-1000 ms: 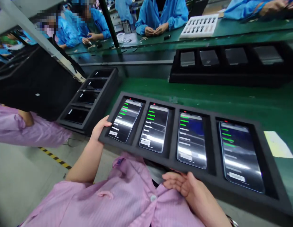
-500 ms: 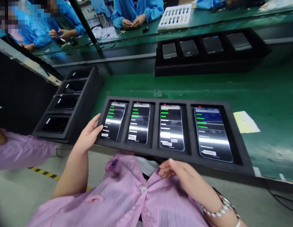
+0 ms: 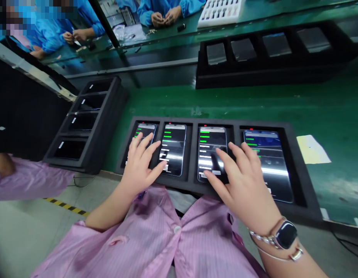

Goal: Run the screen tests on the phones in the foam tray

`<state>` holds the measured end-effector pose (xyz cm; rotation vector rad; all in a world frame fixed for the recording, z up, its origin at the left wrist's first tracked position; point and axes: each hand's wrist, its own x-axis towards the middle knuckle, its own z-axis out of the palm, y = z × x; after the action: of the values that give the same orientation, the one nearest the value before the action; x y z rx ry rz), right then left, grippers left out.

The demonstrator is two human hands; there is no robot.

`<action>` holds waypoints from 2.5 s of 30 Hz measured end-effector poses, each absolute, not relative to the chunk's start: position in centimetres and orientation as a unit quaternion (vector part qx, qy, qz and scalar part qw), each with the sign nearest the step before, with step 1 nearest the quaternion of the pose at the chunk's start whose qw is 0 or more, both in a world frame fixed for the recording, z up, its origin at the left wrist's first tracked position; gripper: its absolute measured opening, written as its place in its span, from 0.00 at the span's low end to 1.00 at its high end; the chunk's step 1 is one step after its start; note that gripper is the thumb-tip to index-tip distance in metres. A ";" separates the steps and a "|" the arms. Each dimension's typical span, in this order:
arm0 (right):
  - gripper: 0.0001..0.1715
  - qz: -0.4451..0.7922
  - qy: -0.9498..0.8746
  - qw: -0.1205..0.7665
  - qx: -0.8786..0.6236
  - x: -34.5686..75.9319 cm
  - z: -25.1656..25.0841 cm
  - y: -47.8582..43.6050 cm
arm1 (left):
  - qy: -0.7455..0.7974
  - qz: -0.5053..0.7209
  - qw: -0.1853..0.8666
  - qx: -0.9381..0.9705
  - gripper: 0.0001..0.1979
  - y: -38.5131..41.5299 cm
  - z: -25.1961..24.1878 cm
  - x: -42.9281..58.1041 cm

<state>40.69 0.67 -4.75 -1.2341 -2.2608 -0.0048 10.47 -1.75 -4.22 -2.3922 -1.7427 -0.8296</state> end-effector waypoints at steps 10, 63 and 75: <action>0.29 -0.056 -0.850 0.223 -0.473 40.4 -4.4 0.0 | -0.590 -0.258 0.055 -0.763 0.20 -2.1 -4.2 10.8; 0.32 -0.031 -0.854 0.238 -0.462 40.3 -4.5 -0.6 | -0.624 -0.148 -0.036 -0.766 0.36 -1.4 -4.0 10.8; 0.33 0.004 -0.815 0.332 -0.475 42.2 -3.9 -0.5 | -0.628 -0.140 -0.036 -0.764 0.33 -1.3 -4.1 10.8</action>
<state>42.25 -0.48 -3.89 -1.2410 -2.1300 0.0113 10.85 -1.29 -4.09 -2.4586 -2.0205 -0.4504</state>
